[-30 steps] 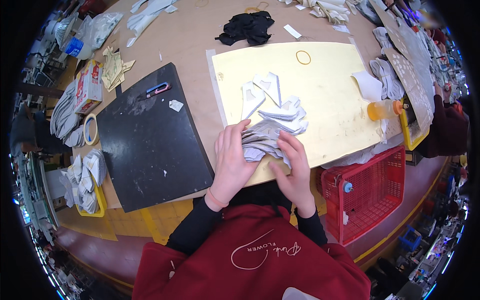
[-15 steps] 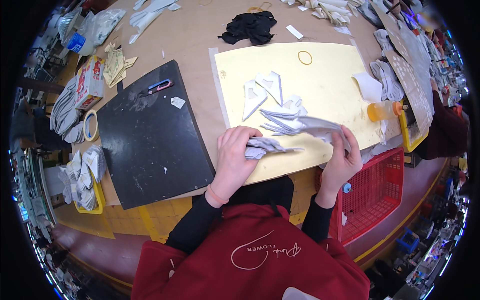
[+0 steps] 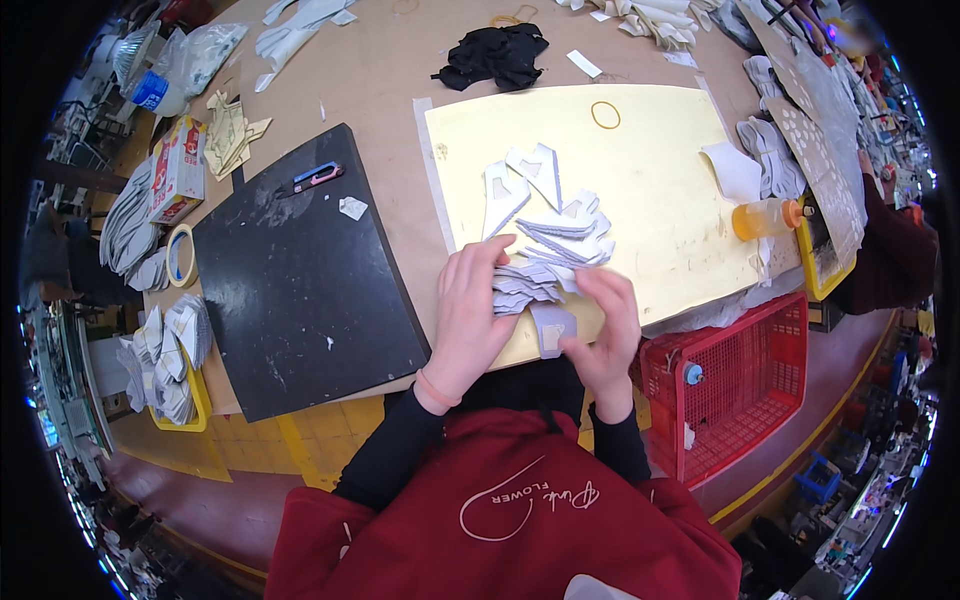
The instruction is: The person folds small white fabric pieces by hand at a worktable, aligning edges and stacking them into neat piles. The person occasionally moves stacks between a black cutting mat and a yellow work surface. Other workers are visible in the background handling similar materials.
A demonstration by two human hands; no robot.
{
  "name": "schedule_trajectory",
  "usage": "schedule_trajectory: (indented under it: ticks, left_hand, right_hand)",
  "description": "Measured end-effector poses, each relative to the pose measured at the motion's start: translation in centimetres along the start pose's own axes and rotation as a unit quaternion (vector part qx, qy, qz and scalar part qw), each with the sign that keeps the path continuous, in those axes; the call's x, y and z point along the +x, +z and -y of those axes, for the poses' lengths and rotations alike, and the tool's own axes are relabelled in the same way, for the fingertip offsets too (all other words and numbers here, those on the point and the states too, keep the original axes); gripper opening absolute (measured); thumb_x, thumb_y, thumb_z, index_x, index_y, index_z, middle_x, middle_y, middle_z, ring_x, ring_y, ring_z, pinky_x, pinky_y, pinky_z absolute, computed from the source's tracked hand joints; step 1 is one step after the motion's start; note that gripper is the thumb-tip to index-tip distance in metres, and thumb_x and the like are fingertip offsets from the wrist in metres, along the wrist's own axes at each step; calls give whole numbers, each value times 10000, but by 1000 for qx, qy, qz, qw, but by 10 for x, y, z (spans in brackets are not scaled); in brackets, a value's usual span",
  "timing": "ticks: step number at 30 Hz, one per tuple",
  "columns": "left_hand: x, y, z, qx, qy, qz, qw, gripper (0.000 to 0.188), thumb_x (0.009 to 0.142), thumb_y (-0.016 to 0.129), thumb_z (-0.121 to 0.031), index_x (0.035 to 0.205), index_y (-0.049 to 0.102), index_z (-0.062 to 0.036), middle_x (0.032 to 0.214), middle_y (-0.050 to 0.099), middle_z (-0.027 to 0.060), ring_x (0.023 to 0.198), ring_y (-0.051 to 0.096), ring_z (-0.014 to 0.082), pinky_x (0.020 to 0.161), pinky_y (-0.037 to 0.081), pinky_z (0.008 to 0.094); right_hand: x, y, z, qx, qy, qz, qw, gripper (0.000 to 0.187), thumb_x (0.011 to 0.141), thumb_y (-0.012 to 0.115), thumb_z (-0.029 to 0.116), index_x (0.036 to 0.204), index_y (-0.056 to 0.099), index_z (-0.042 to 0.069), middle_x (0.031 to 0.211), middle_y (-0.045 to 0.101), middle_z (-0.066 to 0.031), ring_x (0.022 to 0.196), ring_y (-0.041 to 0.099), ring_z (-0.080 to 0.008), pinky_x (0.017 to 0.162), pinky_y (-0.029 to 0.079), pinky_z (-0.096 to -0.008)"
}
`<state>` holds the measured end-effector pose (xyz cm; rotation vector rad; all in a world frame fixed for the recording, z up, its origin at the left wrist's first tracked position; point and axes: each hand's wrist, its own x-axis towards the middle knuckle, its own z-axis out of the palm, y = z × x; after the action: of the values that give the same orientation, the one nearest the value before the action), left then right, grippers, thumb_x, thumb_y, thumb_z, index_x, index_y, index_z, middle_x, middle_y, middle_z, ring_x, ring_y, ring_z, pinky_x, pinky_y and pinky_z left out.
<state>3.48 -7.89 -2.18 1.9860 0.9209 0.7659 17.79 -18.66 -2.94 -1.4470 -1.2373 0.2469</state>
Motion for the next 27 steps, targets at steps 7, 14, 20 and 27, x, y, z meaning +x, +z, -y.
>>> schedule_trajectory:
  ticks: [7, 14, 20, 27]
  left_hand:
    - [2, 6, 9, 27, 62, 20, 997, 431, 683, 722, -4, 1094, 604, -62, 1069, 618, 99, 1025, 580, 332, 990, 416, 413]
    - [-11, -3, 8, 14, 33, 67, 997, 402, 708, 733, 5, 1085, 603, -45, 1173, 594, 131, 1072, 580, 329, 977, 434, 401]
    - [-16, 2, 8, -20, 26, -23, 999, 552, 668, 781, -36, 1160, 532, -24, 1147, 576, 126, 1074, 572, 343, 948, 450, 426]
    - [-8, -1, 10, 35, 58, 37, 997, 571, 668, 779, -22, 1183, 532, -32, 1152, 533, 152, 1090, 540, 360, 960, 442, 416]
  right_hand:
    - [-45, -36, -25, -240, -150, 238, 929, 335, 760, 797, 127, 1089, 738, 153, 1211, 682, -33, 1128, 632, -300, 946, 504, -400]
    - [-10, -22, -4, -16, 17, -128, 992, 274, 882, 589, -83, 1125, 661, 23, 1098, 679, -180, 1069, 644, -315, 909, 519, -394]
    - [4, 26, 5, -25, 0, 131, 991, 332, 877, 691, 140, 1185, 640, 24, 1286, 594, -142, 1180, 574, -343, 994, 448, -439]
    - [-9, 3, 4, -30, 100, 71, 992, 351, 865, 703, 35, 1209, 638, 12, 1253, 612, -154, 1171, 592, -321, 971, 490, -383]
